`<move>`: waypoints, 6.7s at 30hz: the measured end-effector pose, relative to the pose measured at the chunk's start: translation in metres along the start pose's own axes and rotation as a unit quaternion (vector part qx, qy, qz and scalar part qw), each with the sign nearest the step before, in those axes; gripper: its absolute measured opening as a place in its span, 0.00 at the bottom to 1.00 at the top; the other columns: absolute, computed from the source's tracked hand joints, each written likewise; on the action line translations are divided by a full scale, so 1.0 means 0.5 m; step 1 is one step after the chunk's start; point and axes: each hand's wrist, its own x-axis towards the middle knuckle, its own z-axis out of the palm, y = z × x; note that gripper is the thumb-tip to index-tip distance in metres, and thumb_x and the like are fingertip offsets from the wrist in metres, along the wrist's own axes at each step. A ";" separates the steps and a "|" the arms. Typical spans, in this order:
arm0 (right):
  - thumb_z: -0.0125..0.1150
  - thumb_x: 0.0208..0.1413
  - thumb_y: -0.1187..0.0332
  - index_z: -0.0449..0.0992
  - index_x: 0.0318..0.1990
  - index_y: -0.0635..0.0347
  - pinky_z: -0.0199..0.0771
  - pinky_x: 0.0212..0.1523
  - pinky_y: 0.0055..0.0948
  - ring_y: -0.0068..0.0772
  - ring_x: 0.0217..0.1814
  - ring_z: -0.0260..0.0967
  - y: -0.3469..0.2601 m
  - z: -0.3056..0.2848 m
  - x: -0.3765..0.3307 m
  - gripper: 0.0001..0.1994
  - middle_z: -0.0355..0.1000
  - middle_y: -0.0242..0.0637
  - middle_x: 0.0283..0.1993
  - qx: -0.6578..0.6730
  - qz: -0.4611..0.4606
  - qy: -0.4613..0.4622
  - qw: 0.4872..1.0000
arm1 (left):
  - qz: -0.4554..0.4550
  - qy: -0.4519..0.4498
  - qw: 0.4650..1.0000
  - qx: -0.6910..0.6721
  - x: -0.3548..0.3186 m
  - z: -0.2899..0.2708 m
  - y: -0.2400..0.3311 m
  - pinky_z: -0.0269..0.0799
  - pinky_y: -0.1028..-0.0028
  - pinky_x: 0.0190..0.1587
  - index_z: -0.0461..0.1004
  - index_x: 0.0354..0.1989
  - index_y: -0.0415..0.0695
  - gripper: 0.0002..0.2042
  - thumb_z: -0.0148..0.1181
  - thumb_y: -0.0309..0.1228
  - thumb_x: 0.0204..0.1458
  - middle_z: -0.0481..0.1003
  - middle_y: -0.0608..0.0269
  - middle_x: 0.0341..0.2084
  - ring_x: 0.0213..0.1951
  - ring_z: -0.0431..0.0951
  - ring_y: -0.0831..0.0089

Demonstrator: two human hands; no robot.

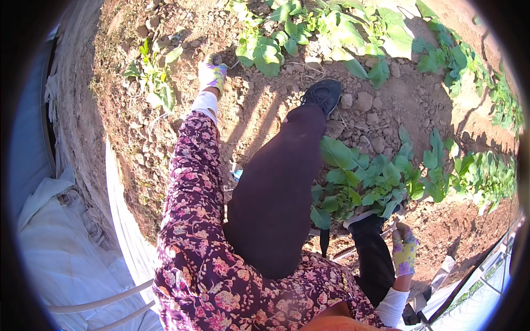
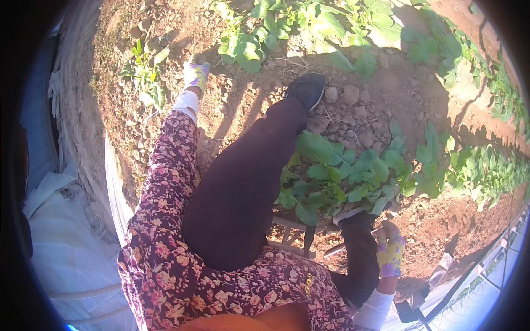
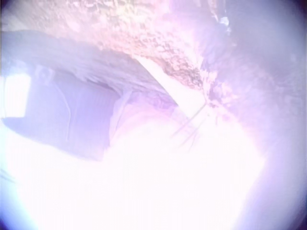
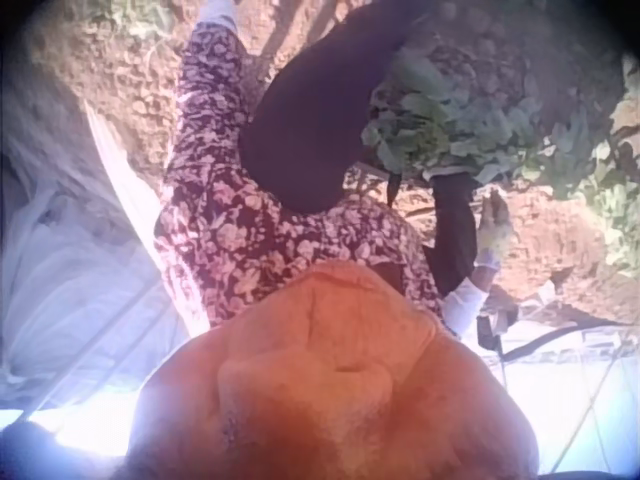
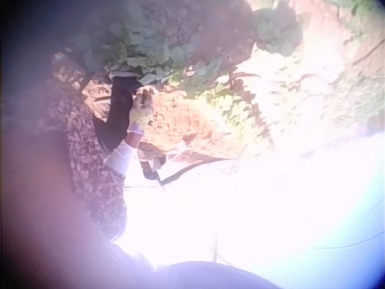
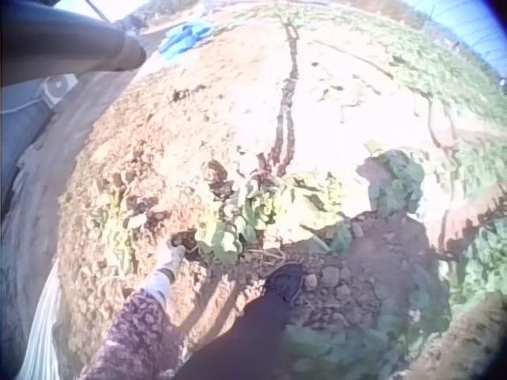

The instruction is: The person removes weeds from around small green plants in a garden bed. They use their gloved hands to pull weeds and a small hand hoe to loosen soil near the plants.

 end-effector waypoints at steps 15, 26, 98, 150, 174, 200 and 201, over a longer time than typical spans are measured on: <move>0.52 0.55 0.64 0.71 0.43 0.61 0.70 0.37 0.39 0.47 0.37 0.71 -0.023 0.005 0.025 0.12 0.73 0.46 0.37 -0.005 0.000 0.000 1.000 | 0.262 -0.109 0.864 0.416 0.249 0.089 0.083 0.71 0.67 0.43 0.74 0.43 0.44 0.15 0.50 0.37 0.49 0.75 0.49 0.39 0.41 0.75 0.54; 0.55 0.56 0.68 0.70 0.46 0.67 0.70 0.36 0.24 0.26 0.34 0.71 -0.015 0.010 0.026 0.14 0.73 0.37 0.34 0.016 0.008 -0.028 0.999 | 0.280 -0.093 0.852 0.433 0.231 0.160 0.117 0.69 0.69 0.45 0.70 0.50 0.48 0.17 0.43 0.38 0.56 0.75 0.54 0.40 0.42 0.75 0.59; 0.53 0.57 0.67 0.69 0.48 0.66 0.66 0.37 0.24 0.23 0.36 0.65 -0.020 0.039 -0.011 0.14 0.71 0.35 0.38 0.086 0.063 -0.058 0.993 | -0.107 0.328 0.932 -0.113 0.025 -0.229 -0.240 0.69 0.72 0.34 0.75 0.38 0.45 0.11 0.54 0.36 0.51 0.74 0.62 0.29 0.30 0.72 0.70; 0.49 0.58 0.61 0.70 0.45 0.62 0.68 0.41 0.41 0.50 0.41 0.70 -0.036 0.014 0.023 0.15 0.72 0.48 0.40 -0.017 -0.020 -0.029 0.999 | 0.260 0.078 0.893 0.358 -0.026 -0.131 -0.140 0.58 0.60 0.56 0.69 0.50 0.51 0.18 0.53 0.33 0.49 0.69 0.59 0.46 0.51 0.66 0.56; 0.54 0.54 0.68 0.71 0.45 0.61 0.70 0.35 0.36 0.40 0.33 0.71 0.117 -0.058 0.001 0.12 0.73 0.42 0.33 0.039 -0.033 0.020 0.998 | 0.471 -0.153 0.783 0.375 -0.169 0.296 0.285 0.68 0.61 0.46 0.62 0.57 0.50 0.25 0.49 0.27 0.46 0.65 0.49 0.51 0.47 0.70 0.52; 0.54 0.52 0.67 0.70 0.45 0.60 0.69 0.34 0.36 0.40 0.32 0.71 0.117 -0.069 0.000 0.13 0.72 0.41 0.31 0.029 -0.088 0.033 0.995 | 0.341 -0.158 0.854 0.361 -0.141 0.320 0.299 0.59 0.61 0.57 0.61 0.58 0.46 0.28 0.49 0.46 0.50 0.61 0.47 0.57 0.58 0.61 0.50; 0.54 0.53 0.67 0.71 0.45 0.60 0.69 0.34 0.36 0.40 0.31 0.71 0.115 -0.069 0.002 0.13 0.72 0.42 0.30 0.039 -0.071 0.024 0.996 | 0.324 -0.105 0.842 0.419 -0.130 0.332 0.288 0.58 0.59 0.58 0.60 0.59 0.45 0.29 0.49 0.46 0.49 0.59 0.47 0.58 0.59 0.59 0.48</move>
